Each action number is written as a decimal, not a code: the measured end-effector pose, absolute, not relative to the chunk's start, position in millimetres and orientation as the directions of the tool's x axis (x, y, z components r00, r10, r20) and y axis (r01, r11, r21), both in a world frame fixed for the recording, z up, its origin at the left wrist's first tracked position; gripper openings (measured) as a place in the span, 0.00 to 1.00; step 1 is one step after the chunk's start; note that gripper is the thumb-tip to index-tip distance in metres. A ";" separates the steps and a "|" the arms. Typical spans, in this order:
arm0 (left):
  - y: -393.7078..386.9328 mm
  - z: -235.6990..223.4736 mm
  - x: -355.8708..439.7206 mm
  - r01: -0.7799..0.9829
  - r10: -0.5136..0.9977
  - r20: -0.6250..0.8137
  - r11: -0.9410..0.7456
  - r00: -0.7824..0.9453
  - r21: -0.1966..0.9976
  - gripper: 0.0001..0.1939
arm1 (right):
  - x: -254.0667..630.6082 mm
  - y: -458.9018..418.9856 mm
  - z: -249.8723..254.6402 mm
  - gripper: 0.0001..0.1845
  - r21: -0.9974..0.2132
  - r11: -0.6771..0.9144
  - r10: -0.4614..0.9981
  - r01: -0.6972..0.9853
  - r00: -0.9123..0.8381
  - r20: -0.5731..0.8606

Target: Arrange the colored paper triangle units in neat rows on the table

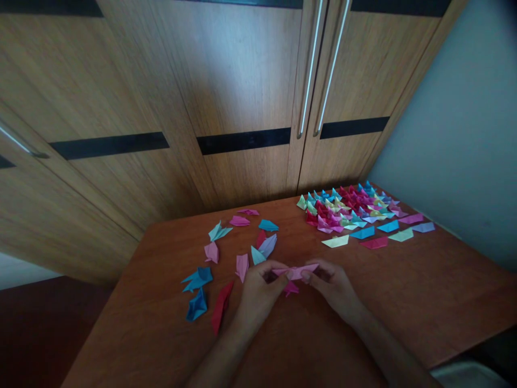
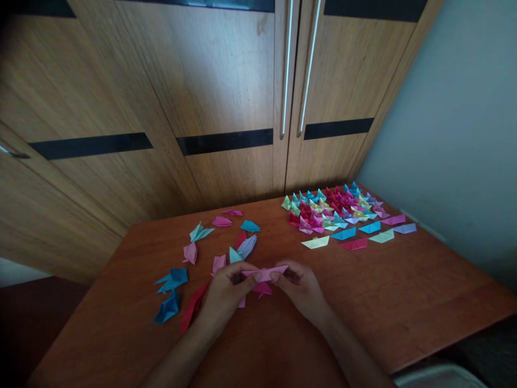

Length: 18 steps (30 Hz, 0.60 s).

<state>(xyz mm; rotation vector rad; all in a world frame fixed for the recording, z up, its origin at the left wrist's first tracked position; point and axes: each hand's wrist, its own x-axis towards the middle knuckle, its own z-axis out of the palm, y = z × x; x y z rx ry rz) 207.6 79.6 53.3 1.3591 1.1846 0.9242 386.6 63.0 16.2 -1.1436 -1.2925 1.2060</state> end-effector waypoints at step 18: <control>64.0 47.2 168.4 0.386 0.926 -0.039 -0.119 0.377 0.915 0.08 | 514.9 79.1 -16.3 0.25 -0.845 -0.143 0.938 0.515 0.342 0.049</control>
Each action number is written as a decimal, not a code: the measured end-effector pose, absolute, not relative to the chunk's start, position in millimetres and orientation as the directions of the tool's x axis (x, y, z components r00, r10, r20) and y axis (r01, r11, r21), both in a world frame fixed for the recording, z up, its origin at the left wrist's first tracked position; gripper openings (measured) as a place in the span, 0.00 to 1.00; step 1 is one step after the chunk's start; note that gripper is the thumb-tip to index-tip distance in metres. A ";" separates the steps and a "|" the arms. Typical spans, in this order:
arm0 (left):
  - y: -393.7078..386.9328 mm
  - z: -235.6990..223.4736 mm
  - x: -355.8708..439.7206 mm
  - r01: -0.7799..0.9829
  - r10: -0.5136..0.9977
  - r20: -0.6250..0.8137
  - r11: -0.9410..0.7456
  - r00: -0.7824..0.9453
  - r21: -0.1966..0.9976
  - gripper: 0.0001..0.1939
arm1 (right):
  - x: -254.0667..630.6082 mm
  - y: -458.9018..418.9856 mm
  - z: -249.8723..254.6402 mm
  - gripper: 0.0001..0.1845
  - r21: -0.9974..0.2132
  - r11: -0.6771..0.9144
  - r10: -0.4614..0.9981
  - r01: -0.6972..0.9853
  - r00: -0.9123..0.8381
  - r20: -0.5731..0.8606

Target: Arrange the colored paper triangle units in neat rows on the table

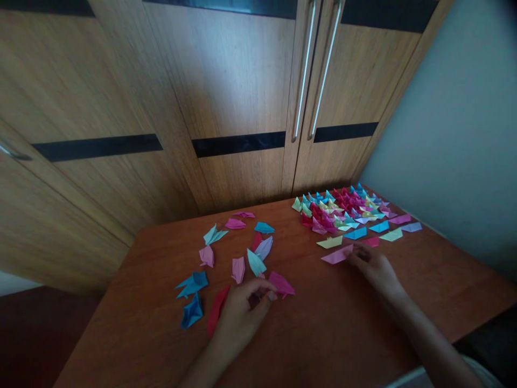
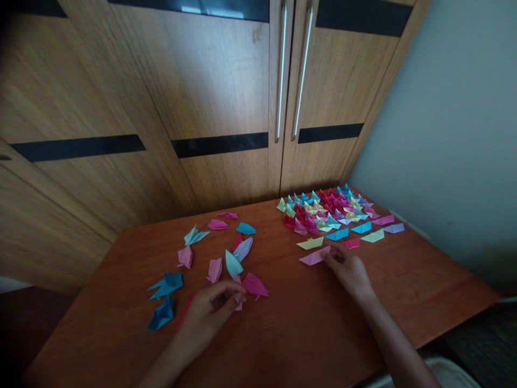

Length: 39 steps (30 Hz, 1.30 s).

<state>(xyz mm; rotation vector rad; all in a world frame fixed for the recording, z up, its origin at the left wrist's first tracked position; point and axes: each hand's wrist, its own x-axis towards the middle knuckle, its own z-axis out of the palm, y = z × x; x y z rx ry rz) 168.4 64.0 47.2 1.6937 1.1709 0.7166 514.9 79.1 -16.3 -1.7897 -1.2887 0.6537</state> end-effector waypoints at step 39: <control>15.1 -13.3 70.6 0.897 0.853 0.287 -0.436 0.437 -0.069 0.22 | 491.1 53.2 -31.8 0.24 -0.060 0.083 0.920 0.995 -0.053 0.388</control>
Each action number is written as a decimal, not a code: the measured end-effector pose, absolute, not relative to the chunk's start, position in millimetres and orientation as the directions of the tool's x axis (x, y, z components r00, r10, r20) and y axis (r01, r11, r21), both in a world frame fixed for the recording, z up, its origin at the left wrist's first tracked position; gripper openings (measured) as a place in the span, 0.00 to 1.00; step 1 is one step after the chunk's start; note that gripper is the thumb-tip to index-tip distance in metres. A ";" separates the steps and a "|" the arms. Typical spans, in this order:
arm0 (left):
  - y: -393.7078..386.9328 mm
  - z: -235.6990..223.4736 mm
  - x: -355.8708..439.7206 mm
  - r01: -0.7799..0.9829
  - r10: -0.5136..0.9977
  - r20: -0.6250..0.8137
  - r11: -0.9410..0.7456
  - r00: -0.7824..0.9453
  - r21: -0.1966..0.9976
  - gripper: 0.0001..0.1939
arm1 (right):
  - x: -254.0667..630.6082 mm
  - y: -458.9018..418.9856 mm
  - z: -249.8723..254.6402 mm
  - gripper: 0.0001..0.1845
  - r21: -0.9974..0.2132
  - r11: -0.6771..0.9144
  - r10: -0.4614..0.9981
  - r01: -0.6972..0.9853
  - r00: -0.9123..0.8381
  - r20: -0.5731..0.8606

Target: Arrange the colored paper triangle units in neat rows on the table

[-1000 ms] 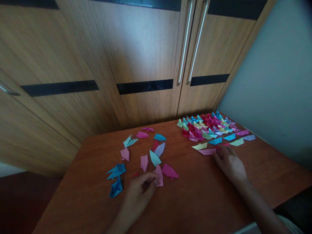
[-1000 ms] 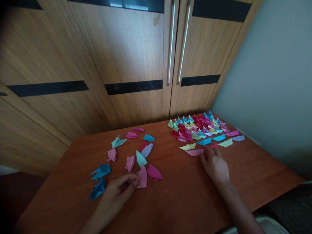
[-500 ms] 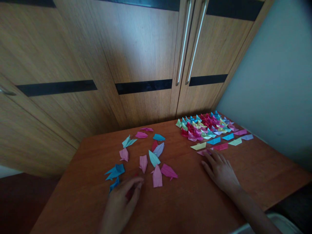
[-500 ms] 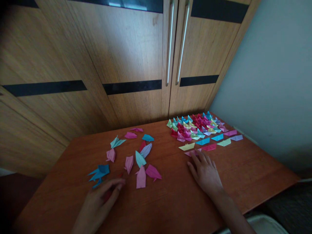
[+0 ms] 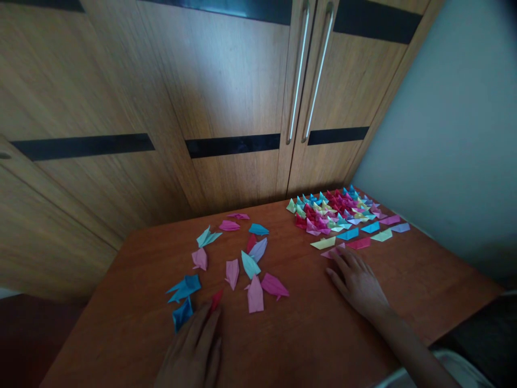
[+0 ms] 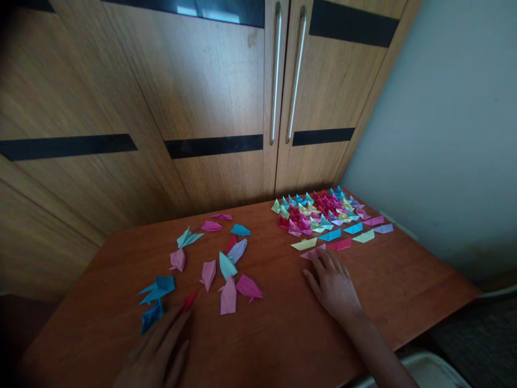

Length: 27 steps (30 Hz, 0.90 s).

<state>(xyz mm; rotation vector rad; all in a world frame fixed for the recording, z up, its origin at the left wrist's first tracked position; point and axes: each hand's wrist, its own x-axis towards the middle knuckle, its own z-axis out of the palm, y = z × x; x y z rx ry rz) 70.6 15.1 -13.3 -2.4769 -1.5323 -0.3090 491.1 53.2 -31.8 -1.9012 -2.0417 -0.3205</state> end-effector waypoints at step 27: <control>38.8 22.6 86.1 0.892 0.926 0.294 -0.328 0.239 0.310 0.19 | 480.9 53.6 -28.5 0.22 -0.200 0.160 0.857 0.967 -0.035 0.514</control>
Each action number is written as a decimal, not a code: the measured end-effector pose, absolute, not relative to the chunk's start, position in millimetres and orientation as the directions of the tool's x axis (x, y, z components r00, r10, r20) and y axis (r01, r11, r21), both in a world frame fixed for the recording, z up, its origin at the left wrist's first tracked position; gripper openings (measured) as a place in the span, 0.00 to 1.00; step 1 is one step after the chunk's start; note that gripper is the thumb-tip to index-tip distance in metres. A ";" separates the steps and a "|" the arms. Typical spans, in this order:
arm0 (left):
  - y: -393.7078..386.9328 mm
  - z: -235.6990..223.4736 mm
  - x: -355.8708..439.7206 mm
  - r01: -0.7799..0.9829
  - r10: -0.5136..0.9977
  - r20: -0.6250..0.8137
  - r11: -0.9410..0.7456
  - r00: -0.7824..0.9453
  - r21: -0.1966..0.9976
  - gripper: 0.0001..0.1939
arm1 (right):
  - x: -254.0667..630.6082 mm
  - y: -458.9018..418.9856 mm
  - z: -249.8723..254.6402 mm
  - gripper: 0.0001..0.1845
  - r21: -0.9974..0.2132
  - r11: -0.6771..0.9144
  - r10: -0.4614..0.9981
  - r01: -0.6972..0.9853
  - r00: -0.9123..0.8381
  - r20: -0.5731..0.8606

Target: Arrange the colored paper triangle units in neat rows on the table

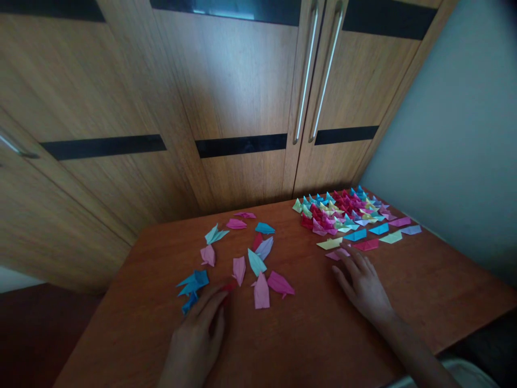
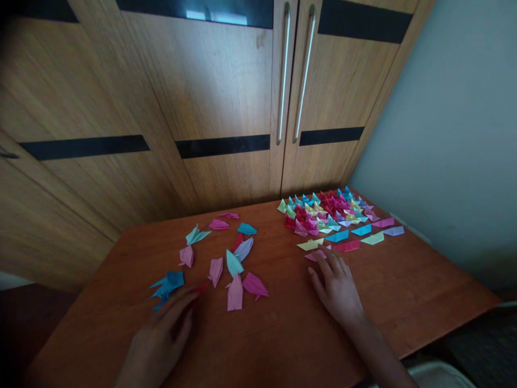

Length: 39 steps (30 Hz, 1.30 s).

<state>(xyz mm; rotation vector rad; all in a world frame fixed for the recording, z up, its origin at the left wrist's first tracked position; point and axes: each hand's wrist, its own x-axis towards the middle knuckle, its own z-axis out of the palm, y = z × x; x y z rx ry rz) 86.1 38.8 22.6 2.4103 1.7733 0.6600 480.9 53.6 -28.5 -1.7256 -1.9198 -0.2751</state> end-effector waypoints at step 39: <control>71.5 48.7 114.2 0.844 0.943 -0.152 -0.184 0.296 0.504 0.05 | 450.8 61.2 -22.6 0.22 -0.376 0.294 0.858 0.879 -0.068 0.510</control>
